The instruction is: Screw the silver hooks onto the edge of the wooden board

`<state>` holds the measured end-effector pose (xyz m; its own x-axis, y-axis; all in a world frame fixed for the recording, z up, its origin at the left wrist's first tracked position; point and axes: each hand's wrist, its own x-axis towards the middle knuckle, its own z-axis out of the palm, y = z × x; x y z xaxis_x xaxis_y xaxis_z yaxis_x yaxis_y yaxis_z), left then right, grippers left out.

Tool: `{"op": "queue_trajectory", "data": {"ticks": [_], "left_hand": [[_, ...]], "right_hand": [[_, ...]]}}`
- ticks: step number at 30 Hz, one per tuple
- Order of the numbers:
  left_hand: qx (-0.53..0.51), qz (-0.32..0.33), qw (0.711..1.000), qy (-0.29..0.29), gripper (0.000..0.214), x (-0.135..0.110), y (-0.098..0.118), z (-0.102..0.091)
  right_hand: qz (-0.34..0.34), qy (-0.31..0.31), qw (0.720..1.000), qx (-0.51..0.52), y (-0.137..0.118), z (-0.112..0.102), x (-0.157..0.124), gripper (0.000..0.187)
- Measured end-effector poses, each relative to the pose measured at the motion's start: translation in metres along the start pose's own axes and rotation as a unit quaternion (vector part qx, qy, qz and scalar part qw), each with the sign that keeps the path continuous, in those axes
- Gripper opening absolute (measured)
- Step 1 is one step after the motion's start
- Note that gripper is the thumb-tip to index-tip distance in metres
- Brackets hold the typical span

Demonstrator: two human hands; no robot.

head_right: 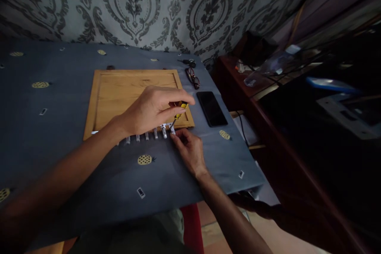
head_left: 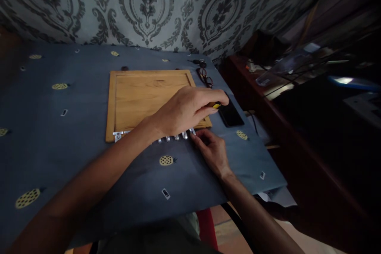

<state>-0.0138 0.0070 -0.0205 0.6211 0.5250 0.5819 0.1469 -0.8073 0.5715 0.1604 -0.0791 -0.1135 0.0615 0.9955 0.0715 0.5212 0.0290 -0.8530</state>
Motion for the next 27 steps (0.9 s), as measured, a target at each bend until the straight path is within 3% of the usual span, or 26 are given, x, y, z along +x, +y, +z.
{"op": "queue_trajectory", "data": {"ticks": [6,11,16,23,27], "left_hand": [[0.006,-0.001,0.999,0.044,0.012,-0.001,-0.001,0.008],[0.029,0.006,0.998,0.053,0.018,-0.001,-0.002,0.010],[0.008,0.016,1.000,0.026,0.020,-0.001,-0.002,0.004],[-0.008,0.003,0.994,0.107,0.015,0.003,0.010,-0.015],[0.020,-0.022,0.995,0.093,0.015,0.003,0.008,-0.014]], "right_hand": [[0.002,-0.005,1.000,-0.002,0.002,0.000,0.000,0.037],[0.002,-0.005,1.000,0.004,0.004,0.002,0.000,0.038],[0.002,-0.004,1.000,0.012,0.002,0.000,0.000,0.037],[0.011,-0.005,1.000,0.015,0.001,0.000,0.000,0.040],[0.022,-0.001,1.000,0.019,0.000,0.001,0.000,0.041]]}}
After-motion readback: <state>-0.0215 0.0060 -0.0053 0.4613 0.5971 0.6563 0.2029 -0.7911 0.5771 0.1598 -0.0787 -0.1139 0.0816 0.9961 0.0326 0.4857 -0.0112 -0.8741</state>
